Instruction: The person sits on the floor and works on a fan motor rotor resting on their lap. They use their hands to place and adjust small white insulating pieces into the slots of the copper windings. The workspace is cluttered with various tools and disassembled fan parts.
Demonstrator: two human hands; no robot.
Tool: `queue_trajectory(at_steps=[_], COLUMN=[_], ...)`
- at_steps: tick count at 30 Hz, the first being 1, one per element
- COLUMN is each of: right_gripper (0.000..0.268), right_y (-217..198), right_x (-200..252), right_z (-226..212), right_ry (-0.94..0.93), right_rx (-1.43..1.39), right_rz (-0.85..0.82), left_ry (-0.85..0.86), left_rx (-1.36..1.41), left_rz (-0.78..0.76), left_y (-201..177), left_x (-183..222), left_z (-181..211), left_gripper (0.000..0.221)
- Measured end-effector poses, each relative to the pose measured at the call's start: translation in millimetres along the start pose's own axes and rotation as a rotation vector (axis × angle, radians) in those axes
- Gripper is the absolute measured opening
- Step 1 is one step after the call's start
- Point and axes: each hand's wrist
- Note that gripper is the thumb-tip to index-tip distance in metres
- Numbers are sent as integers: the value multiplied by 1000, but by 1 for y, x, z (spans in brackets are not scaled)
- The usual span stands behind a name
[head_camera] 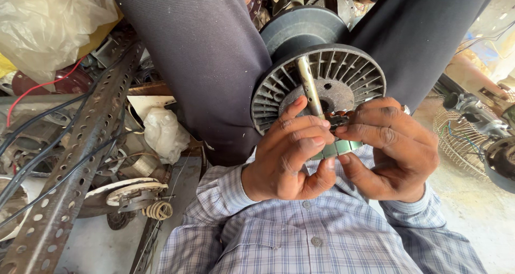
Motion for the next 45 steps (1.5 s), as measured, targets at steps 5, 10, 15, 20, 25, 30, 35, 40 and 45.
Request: queue_trajectory(at_steps=[5,10,15,20,25,30,35,40,45], right_gripper=[30,29,28,29,30,26,25,29,29], right_y=[1,0,1,3,5,5,7,1,-4], right_x=[-2,-2,-4,-5,-3,-1,-4,2,3], right_z=[1,-1,-2,3,7,14,29,20,16], right_ry=[15,51,62,31,12,-37,-279,-154,-20], right_rx=[-11,-23,-12,-9,-4,-8,25,106,79], right_rz=[-14,-26,-35,-19,4,18,1,-65,-99], left_ry=[-39,-94,-52,-62,3,-58,-48,-54,-164], left_rx=[99,193,122,-24,-80,-15,29,112,176], left_rz=[15,96,158,219,279,210,206,318,277], left_y=[-2,0,0,4,13,10,9,11,8], left_x=[-2,-6,-9,-8,-7,-3,0,3,8], left_z=[-1,-1,-6,-4,-11,-11,-12,-16,-15], left_gripper=[52,59,62,54,45,43,43,46,48])
Point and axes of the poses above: each hand's wrist, its own x-axis away from the middle knuckle, its own y-axis out of the palm, z = x × y, and after that the axes turned 2 degrees about -x, right-handed
